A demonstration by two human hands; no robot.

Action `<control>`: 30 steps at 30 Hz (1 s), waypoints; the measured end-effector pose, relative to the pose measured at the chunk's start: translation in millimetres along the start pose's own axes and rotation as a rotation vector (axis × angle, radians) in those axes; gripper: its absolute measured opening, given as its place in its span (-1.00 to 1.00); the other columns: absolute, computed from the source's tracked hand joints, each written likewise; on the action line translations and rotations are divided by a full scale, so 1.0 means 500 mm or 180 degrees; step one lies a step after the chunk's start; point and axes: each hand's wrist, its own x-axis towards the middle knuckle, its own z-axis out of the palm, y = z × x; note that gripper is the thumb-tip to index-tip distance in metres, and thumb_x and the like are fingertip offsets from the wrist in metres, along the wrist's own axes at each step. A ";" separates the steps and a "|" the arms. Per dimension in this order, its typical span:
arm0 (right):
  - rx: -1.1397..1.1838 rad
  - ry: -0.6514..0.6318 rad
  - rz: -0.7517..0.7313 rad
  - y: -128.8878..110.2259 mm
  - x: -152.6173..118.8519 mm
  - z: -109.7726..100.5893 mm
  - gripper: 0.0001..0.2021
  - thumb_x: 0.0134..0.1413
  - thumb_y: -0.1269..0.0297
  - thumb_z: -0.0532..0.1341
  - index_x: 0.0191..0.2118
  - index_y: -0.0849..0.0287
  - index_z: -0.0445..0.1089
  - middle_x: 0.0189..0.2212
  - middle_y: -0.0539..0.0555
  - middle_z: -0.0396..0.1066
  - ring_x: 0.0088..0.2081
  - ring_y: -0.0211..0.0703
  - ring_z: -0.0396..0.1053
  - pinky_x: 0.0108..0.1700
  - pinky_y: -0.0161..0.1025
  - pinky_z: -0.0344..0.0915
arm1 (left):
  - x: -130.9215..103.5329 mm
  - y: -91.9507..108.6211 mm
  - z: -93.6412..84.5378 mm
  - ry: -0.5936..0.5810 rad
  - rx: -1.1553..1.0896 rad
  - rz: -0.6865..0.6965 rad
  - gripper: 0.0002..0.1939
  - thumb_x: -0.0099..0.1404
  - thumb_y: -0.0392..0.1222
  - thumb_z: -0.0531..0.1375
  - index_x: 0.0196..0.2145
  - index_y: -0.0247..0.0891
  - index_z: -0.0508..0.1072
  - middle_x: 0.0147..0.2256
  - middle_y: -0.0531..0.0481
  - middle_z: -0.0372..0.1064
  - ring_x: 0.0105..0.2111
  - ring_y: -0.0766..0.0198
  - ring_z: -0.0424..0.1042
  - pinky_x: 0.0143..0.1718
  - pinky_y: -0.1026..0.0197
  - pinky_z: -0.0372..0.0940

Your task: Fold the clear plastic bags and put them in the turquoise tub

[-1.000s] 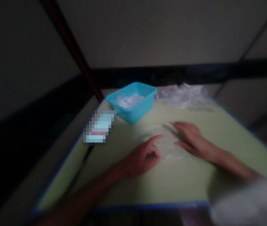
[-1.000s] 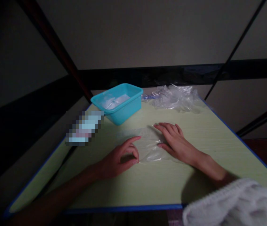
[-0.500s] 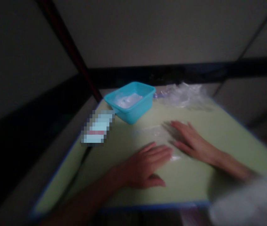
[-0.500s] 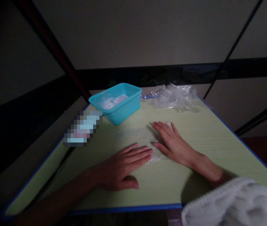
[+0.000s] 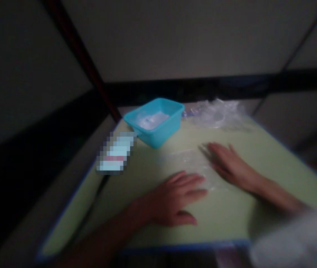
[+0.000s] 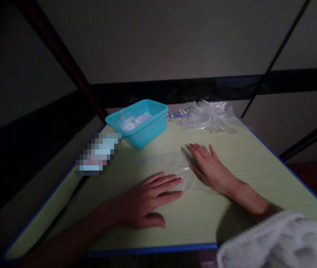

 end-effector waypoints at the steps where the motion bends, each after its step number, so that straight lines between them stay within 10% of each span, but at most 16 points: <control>1: 0.0051 0.0026 -0.0013 -0.001 0.002 -0.004 -0.52 0.17 0.34 0.00 0.21 0.13 -0.03 0.13 0.27 0.23 0.16 0.09 0.17 0.17 0.32 -0.09 | 0.000 0.000 -0.001 0.0019 0.0036 0.0026 -0.33 0.30 0.16 0.02 0.24 -0.22 0.04 0.29 -0.19 -0.14 0.29 0.05 -0.18 0.25 -0.09 -0.20; 11: 0.0356 0.0268 0.0166 0.001 0.010 -0.016 -0.54 0.03 0.44 -0.02 0.11 0.20 0.15 -0.26 0.13 0.52 -0.13 0.02 0.45 0.12 0.22 0.09 | -0.016 -0.022 -0.019 0.0786 0.0389 -0.0070 -0.51 0.34 -0.03 -0.02 0.12 -0.38 0.20 -0.06 -0.29 0.38 -0.03 0.05 0.34 0.07 -0.07 0.17; 30: 0.0614 -0.0497 -0.0910 -0.028 0.032 0.018 -0.42 0.07 0.49 -0.01 0.24 0.12 -0.03 0.16 0.19 0.22 0.20 -0.01 0.11 0.22 0.31 -0.28 | 0.013 0.038 0.031 0.0526 -0.0230 0.0866 -0.40 0.28 0.16 0.00 0.09 -0.35 0.22 -0.19 -0.23 0.44 -0.11 0.04 0.36 0.01 -0.03 0.18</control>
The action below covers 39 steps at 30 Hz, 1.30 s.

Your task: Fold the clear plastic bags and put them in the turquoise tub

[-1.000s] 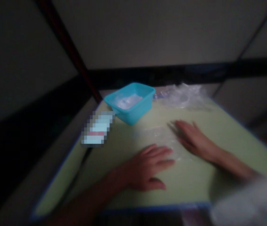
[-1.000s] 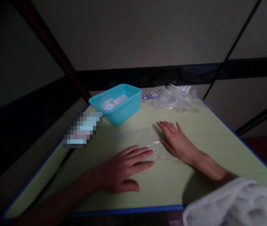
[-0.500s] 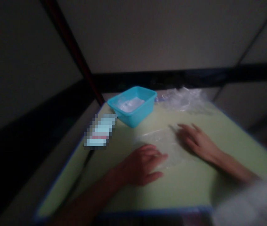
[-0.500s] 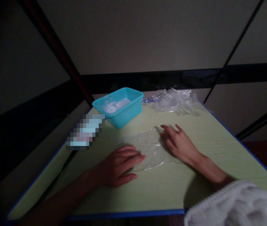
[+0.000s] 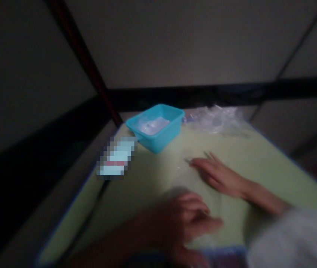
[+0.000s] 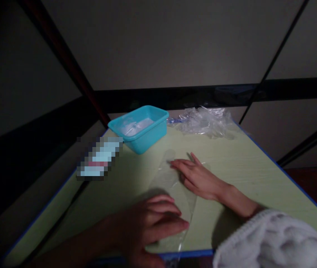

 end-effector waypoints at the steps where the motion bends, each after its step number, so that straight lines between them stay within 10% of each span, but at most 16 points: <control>1: 0.0052 -0.0052 -0.0073 -0.004 0.003 0.001 -0.42 0.07 0.50 -0.01 0.24 0.11 -0.03 0.16 0.18 0.22 0.21 -0.03 0.10 0.23 0.30 -0.28 | 0.001 0.003 0.005 0.0002 -0.0072 0.0073 -0.40 0.27 0.16 0.01 0.09 -0.34 0.22 -0.19 -0.21 0.44 -0.11 0.06 0.37 0.02 -0.01 0.19; 4: 0.0065 -0.0066 -0.0160 -0.007 0.005 -0.006 -0.44 0.10 0.49 -0.02 0.23 0.10 -0.02 0.17 0.15 0.20 0.22 -0.07 0.08 0.24 0.25 -0.26 | 0.003 -0.001 0.004 0.0190 -0.0143 0.0064 -0.48 0.29 0.07 0.03 0.08 -0.33 0.22 -0.13 -0.17 0.43 -0.09 0.13 0.36 0.06 0.05 0.17; 12: -0.0380 0.0556 0.0214 0.049 -0.044 -0.051 -0.58 -0.04 0.45 -0.01 -0.02 0.17 0.32 -0.05 0.13 0.44 0.00 0.07 0.37 0.24 0.23 -0.20 | -0.030 -0.096 -0.054 0.0691 0.0327 -0.1872 -0.53 0.27 -0.24 0.08 0.13 -0.27 0.14 0.11 -0.17 0.24 0.12 0.09 0.19 0.19 -0.06 -0.02; 30: -0.0163 0.0669 0.0438 0.058 -0.038 -0.026 -0.59 0.21 0.31 -0.09 0.17 0.16 0.11 -0.05 0.16 0.44 0.11 0.04 0.26 0.22 0.29 -0.19 | -0.028 -0.087 -0.046 0.0343 0.0636 -0.1512 -0.60 0.28 -0.26 0.06 0.08 -0.25 0.17 0.04 -0.11 0.31 0.08 0.16 0.24 0.22 -0.05 -0.05; 39: -0.0237 0.0391 0.0639 0.064 -0.024 -0.004 -0.46 0.28 0.20 -0.10 0.32 0.02 -0.25 0.23 0.16 0.11 0.24 0.06 0.03 0.20 0.37 -0.23 | -0.027 -0.086 -0.046 0.0253 0.0697 -0.1513 -0.62 0.29 -0.26 0.05 0.07 -0.23 0.17 0.04 -0.12 0.31 0.07 0.15 0.26 0.21 -0.07 -0.04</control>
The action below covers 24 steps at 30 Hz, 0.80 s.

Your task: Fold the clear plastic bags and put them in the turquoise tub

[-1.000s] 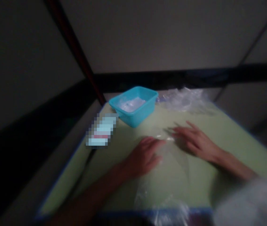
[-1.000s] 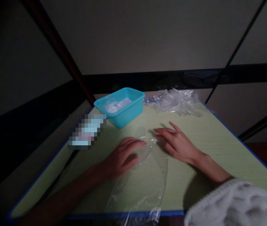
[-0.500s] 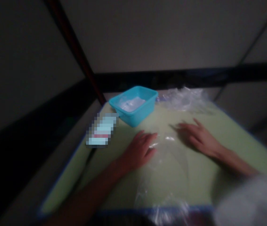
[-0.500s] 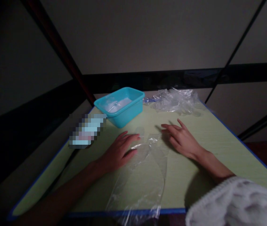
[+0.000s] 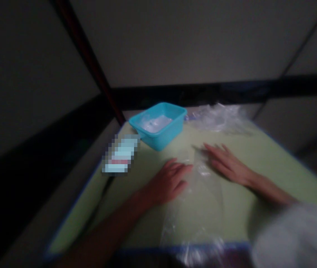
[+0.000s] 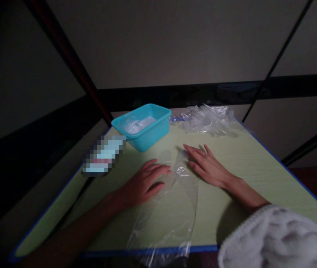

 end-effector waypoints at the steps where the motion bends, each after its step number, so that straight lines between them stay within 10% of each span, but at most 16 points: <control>1: -0.0101 0.0072 0.0120 0.001 0.001 -0.001 -0.47 0.28 0.18 -0.10 0.32 0.04 -0.22 0.24 0.18 0.08 0.24 0.09 0.02 0.19 0.39 -0.24 | 0.000 0.000 0.000 0.0008 0.0004 0.0002 -0.62 0.29 -0.26 0.06 0.07 -0.23 0.18 0.04 -0.12 0.31 0.07 0.15 0.27 0.21 -0.07 -0.04; 10: -0.0017 0.0440 -0.0019 -0.025 0.002 -0.020 -0.57 0.29 0.25 -0.14 0.24 0.14 0.03 -0.07 0.14 0.47 0.08 0.00 0.30 0.23 0.30 -0.24 | 0.003 -0.006 0.006 0.0490 -0.0037 -0.0496 -0.63 0.30 -0.27 0.04 0.06 -0.28 0.19 -0.02 -0.15 0.35 0.02 0.11 0.29 0.12 -0.07 0.10; 24: -0.0151 0.0380 0.0146 -0.035 0.030 -0.012 -0.57 0.29 0.25 -0.15 0.20 0.21 0.08 -0.01 0.16 0.42 0.11 0.03 0.25 0.21 0.31 -0.20 | 0.003 -0.028 0.021 0.0711 0.0152 -0.0965 -0.59 0.33 -0.17 0.02 0.10 -0.30 0.15 0.03 -0.23 0.30 0.07 0.03 0.25 0.13 -0.14 0.07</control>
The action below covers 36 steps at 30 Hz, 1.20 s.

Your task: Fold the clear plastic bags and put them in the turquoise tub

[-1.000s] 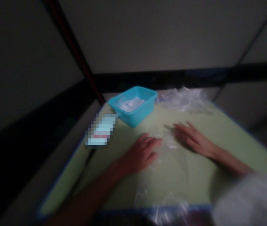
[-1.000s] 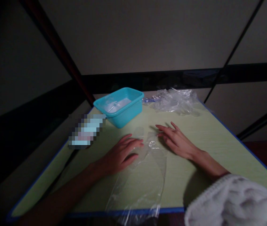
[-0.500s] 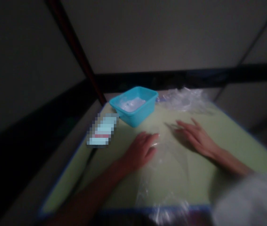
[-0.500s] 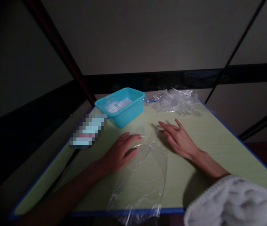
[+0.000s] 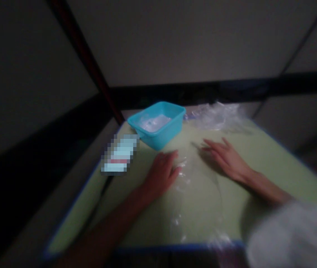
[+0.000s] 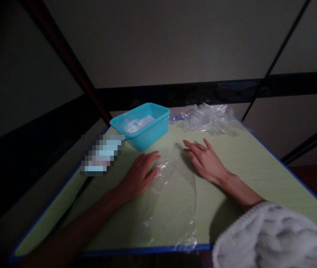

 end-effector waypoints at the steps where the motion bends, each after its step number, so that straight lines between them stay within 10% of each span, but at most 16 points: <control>1: 0.0040 0.0074 -0.0005 0.005 -0.004 -0.004 -0.58 0.29 0.26 -0.15 0.19 0.22 0.10 -0.03 0.16 0.44 0.09 0.02 0.28 0.21 0.30 -0.19 | 0.002 -0.002 0.001 -0.0040 0.0027 -0.0057 -0.57 0.33 -0.16 0.02 0.12 -0.31 0.13 0.06 -0.25 0.27 0.10 0.02 0.22 0.16 -0.16 0.02; 21: 0.1363 -0.1081 -0.1251 -0.051 -0.035 -0.036 -0.71 0.26 0.27 0.00 -0.05 0.13 0.41 0.02 0.10 0.40 0.13 -0.10 0.24 0.24 0.03 0.00 | -0.004 0.006 -0.003 -0.0027 -0.0165 -0.0157 -0.55 0.33 -0.15 0.00 0.12 -0.39 0.16 0.08 -0.27 0.23 0.11 0.05 0.19 0.14 -0.07 0.11; 26: 0.0799 -0.0513 -0.0589 -0.024 -0.023 -0.011 -0.57 0.31 0.17 -0.10 0.23 0.10 0.10 0.20 0.12 0.17 0.22 -0.07 0.09 0.24 0.08 -0.01 | -0.003 0.017 -0.002 -0.0475 -0.0042 0.0225 -0.46 0.32 -0.15 0.04 0.21 -0.37 0.07 0.24 -0.26 0.00 0.24 0.09 -0.01 0.22 -0.02 -0.01; 36: -0.0199 -0.0626 -0.0567 0.006 -0.021 0.023 -0.38 0.28 0.06 -0.09 0.34 0.10 -0.33 0.31 0.17 -0.22 0.29 0.02 -0.19 0.24 0.16 -0.11 | -0.001 0.024 -0.004 -0.0736 0.0122 0.0400 -0.36 0.36 -0.06 -0.03 0.27 -0.41 -0.13 0.30 -0.28 -0.28 0.31 0.14 -0.30 0.27 -0.04 -0.20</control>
